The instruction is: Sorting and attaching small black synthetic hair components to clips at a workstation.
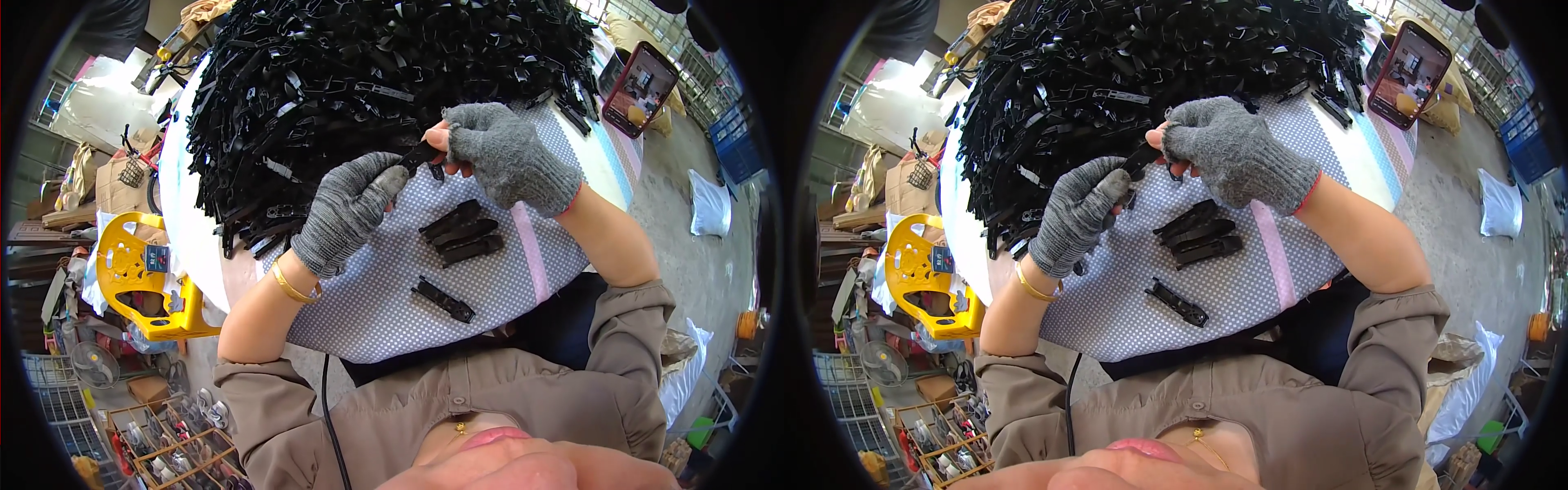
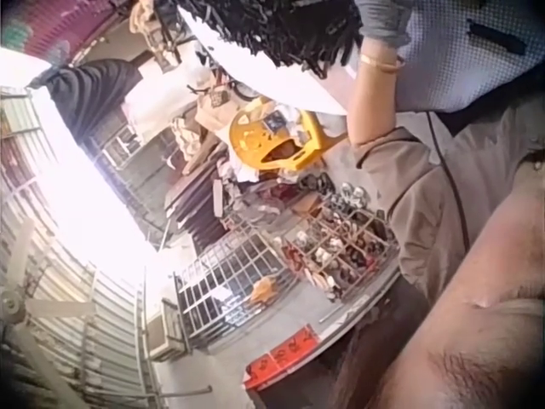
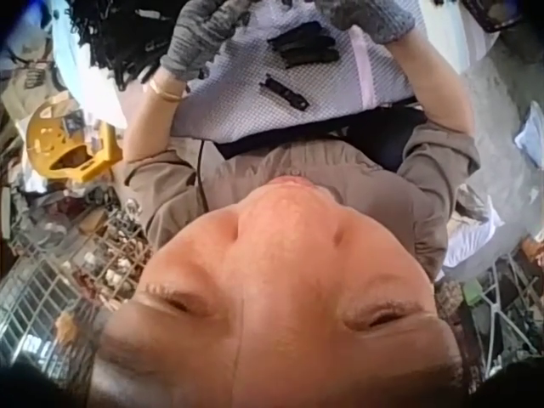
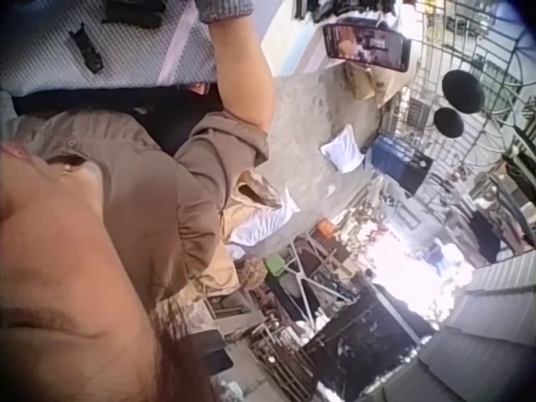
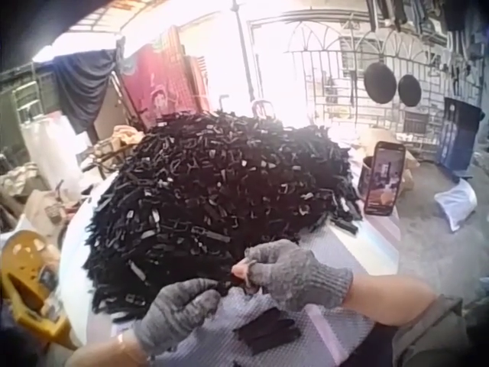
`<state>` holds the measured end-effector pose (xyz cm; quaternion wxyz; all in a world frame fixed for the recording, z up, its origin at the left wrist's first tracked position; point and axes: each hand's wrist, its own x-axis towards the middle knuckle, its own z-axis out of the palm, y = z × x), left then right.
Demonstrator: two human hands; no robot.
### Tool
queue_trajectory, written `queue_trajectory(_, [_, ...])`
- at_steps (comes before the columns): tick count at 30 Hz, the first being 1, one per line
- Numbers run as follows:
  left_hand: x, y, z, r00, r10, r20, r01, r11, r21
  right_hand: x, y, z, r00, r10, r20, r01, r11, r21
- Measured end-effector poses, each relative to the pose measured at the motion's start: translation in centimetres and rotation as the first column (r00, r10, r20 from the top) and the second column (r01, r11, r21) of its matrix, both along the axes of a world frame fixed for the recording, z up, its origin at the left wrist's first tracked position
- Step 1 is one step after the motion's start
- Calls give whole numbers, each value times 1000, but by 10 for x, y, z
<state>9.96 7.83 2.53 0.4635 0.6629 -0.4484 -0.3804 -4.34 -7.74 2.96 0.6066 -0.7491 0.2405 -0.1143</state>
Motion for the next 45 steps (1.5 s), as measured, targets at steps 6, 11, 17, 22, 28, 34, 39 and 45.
queue_trajectory(6, [1, 0, -1, 998, 11, 60, -7, 997, -72, -1, 3, 1, 1000, -6, -7, 7, 993, 116])
queue_trajectory(11, [5, 2, 4, 999, -38, 15, 38, 998, 41, -1, 15, 2, 993, -50, 103, 29, 981, 193])
queue_trajectory(17, [0, 3, 2, 998, -59, 25, 60, 997, -37, -4, 6, 7, 997, 46, 64, -53, 992, 112])
queue_trajectory(22, [-12, 1, -1, 901, -251, 353, 301, 949, -95, 5, 17, -3, 934, 225, 277, -227, 974, -25])
queue_trajectory(28, [-36, 1, -5, 906, -133, 401, 245, 939, -241, 2, 43, 1, 931, -7, 364, -131, 926, 353])
queue_trajectory(34, [-30, -2, -3, 806, -152, 573, 285, 947, -150, 8, 11, -12, 838, 298, 457, -216, 951, -223])
queue_trajectory(39, [-44, 5, 2, 636, -200, 746, 325, 945, -24, -9, -44, 8, 816, -225, 533, 178, 974, 140])
queue_trajectory(45, [-18, 12, 10, 766, -56, 640, 259, 939, -228, -2, -52, 1, 997, -3, -78, -55, 687, -724])
